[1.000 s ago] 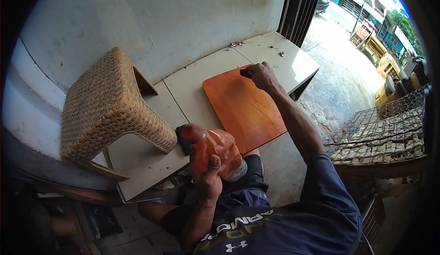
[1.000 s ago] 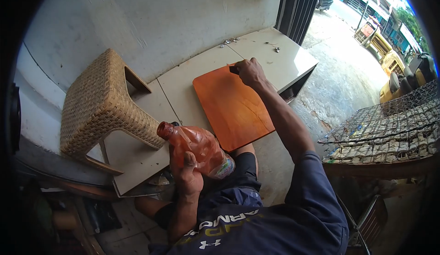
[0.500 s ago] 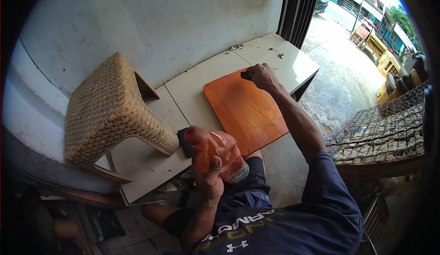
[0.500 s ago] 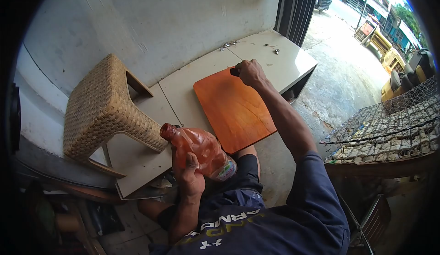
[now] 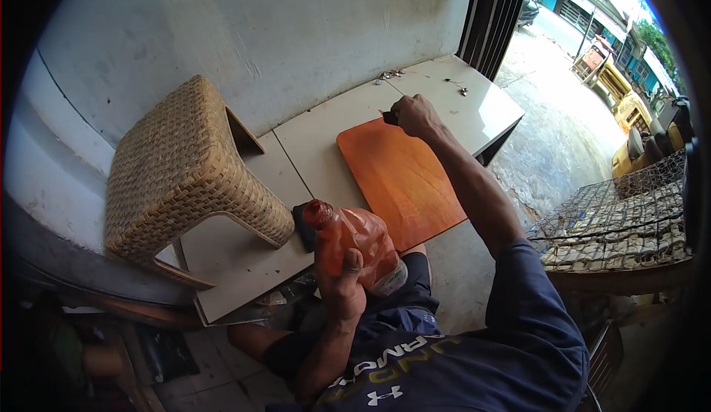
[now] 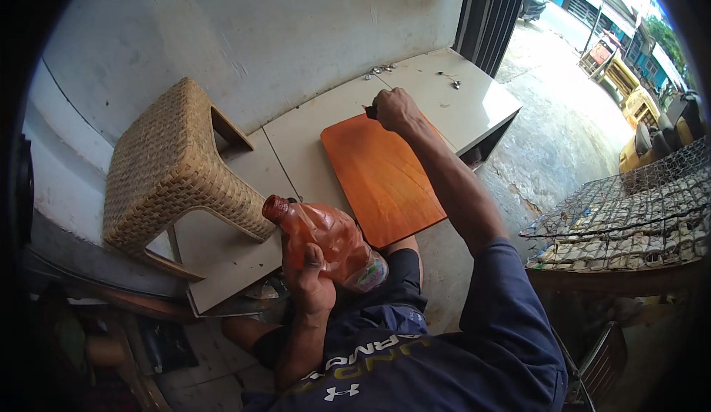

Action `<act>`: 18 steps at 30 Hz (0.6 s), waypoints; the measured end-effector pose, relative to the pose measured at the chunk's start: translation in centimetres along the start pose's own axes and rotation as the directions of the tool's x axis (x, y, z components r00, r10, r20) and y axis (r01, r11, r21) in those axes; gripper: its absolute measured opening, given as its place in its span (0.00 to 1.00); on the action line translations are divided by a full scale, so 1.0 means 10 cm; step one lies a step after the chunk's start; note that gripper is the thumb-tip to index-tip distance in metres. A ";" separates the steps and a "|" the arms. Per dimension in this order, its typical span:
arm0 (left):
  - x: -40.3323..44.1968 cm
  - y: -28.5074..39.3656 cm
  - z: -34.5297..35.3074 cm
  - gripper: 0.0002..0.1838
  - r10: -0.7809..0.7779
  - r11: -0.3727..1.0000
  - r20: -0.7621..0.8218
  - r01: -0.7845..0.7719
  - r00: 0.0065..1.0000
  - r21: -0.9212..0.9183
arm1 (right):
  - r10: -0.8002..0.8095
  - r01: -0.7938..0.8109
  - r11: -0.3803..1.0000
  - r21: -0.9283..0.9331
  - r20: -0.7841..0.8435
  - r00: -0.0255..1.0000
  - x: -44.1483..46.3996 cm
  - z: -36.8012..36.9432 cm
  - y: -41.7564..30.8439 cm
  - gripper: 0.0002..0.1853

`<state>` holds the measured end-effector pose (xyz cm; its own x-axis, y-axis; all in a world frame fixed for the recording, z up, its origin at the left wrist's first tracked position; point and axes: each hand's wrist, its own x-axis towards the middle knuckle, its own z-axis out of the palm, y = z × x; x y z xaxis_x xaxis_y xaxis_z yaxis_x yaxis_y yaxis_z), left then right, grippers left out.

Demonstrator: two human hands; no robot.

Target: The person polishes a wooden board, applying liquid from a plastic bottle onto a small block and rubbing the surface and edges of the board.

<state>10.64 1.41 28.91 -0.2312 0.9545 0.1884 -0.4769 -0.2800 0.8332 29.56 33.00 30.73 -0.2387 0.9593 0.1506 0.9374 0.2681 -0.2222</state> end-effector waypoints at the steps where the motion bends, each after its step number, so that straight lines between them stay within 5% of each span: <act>1: 0.00 -0.02 -0.01 0.47 -0.006 1.000 0.006 0.006 1.000 0.000 | 0.039 -0.036 0.998 -0.049 0.057 0.998 0.04 0.10 0.02 0.15; 5: 0.01 -0.05 -0.05 0.47 0.035 0.999 0.005 -0.035 0.999 0.023 | -0.130 0.130 0.991 -0.010 0.018 0.991 -0.19 0.20 0.16 0.17; 8: -0.01 -0.02 -0.03 0.46 0.010 1.000 0.005 -0.010 1.000 0.002 | -0.003 0.004 1.000 -0.009 0.140 0.990 -0.77 -0.08 0.02 0.19; 12: 0.02 -0.03 -0.05 0.47 0.013 1.000 0.001 -0.013 1.000 -0.019 | -0.124 0.126 0.989 0.074 -0.021 0.992 -1.59 -0.07 0.15 0.15; 16: 0.01 0.00 -0.06 0.47 0.013 0.999 0.010 -0.012 1.000 -0.037 | -0.148 0.148 0.985 0.092 -0.002 0.989 -2.02 -0.33 0.15 0.12; 18: 0.00 -0.01 -0.05 0.48 0.015 0.999 -0.004 -0.015 1.000 -0.035 | 0.027 -0.026 1.000 -0.006 0.333 0.942 -2.03 -0.65 0.03 0.11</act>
<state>10.20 1.40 28.57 -0.2415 0.9498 0.1990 -0.5028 -0.2979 0.8115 36.31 13.02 33.84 -0.2845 0.9406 -0.1851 0.9448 0.2424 -0.2204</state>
